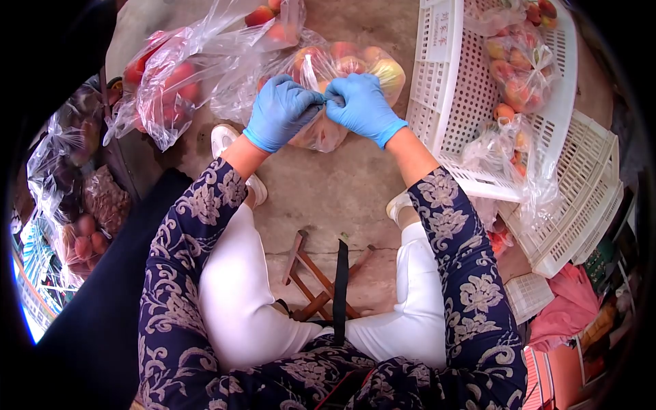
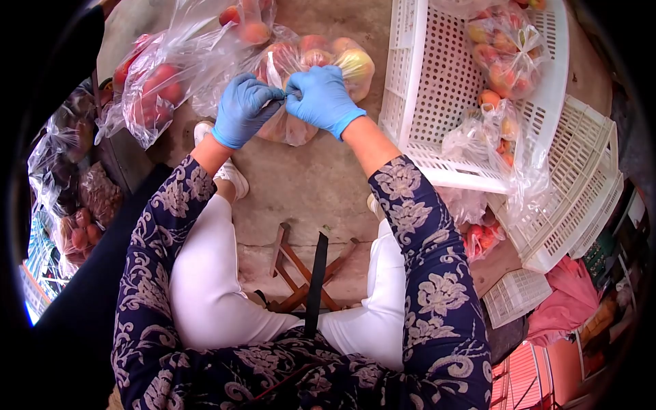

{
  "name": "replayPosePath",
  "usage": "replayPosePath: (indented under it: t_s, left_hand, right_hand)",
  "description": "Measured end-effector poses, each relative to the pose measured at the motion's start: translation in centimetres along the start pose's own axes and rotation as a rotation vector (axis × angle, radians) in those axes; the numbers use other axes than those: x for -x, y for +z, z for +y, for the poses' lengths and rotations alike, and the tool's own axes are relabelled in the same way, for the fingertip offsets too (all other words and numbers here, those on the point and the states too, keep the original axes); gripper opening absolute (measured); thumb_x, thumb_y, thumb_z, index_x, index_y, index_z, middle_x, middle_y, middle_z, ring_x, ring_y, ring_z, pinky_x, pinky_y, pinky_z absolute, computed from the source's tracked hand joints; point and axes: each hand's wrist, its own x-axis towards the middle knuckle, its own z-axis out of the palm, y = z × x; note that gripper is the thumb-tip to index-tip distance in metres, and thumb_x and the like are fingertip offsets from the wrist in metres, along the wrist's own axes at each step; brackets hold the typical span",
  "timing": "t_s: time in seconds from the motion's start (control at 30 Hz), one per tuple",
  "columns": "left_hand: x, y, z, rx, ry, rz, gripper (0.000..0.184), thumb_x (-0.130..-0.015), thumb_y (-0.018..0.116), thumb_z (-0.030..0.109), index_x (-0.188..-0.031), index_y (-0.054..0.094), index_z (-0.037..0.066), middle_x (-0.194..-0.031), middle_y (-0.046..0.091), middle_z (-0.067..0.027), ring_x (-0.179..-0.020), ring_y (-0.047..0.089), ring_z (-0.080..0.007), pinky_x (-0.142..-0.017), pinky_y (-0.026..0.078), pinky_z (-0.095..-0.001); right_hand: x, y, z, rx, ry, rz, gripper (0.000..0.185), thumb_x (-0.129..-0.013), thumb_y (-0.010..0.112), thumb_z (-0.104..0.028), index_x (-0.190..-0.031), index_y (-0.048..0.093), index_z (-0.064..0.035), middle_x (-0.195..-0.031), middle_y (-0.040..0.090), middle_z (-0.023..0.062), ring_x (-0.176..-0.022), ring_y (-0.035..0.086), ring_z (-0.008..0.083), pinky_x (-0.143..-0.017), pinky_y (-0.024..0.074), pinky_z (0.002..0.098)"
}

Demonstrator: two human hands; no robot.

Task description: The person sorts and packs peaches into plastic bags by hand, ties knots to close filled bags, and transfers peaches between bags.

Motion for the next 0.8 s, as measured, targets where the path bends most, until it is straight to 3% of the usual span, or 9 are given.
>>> replayPosePath:
  t_s: [0.3, 0.47, 0.8]
  left_hand:
    - [0.1, 1.3, 0.2, -0.014, -0.037, 0.082, 0.022, -0.063, 0.074, 0.01, -0.08, 0.06, 0.011, -0.072, 0.058, -0.0033, -0.066, 0.055, -0.0224, -0.064, 0.045, -0.0334]
    - [0.6, 1.7, 0.3, 0.142, -0.197, 0.095, 0.02, -0.063, 0.072, 0.006, -0.079, 0.06, 0.01, -0.073, 0.058, -0.0048, -0.068, 0.056, -0.0245, -0.065, 0.046, -0.0337]
    - [0.8, 1.8, 0.5, 0.218, -0.249, 0.106, 0.018, -0.066, 0.072, 0.008, -0.079, 0.06, 0.01, -0.072, 0.06, -0.0057, -0.067, 0.057, -0.0247, -0.063, 0.046, -0.0343]
  right_hand:
    - [0.1, 0.5, -0.1, 0.013, 0.04, 0.005, 0.012, -0.07, 0.058, -0.02, -0.072, 0.059, -0.0082, -0.063, 0.057, 0.0081, -0.066, 0.056, 0.028, -0.067, 0.0422, 0.0396]
    - [0.2, 0.9, -0.3, 0.0, 0.097, 0.052, 0.013, -0.071, 0.057, -0.019, -0.074, 0.061, -0.0071, -0.068, 0.061, 0.0106, -0.065, 0.057, 0.0298, -0.064, 0.0436, 0.04]
    - [0.4, 0.9, -0.4, -0.225, 0.23, 0.021, 0.014, -0.075, 0.06, -0.015, -0.079, 0.061, -0.001, -0.071, 0.063, 0.0143, -0.064, 0.062, 0.0263, -0.062, 0.0489, 0.034]
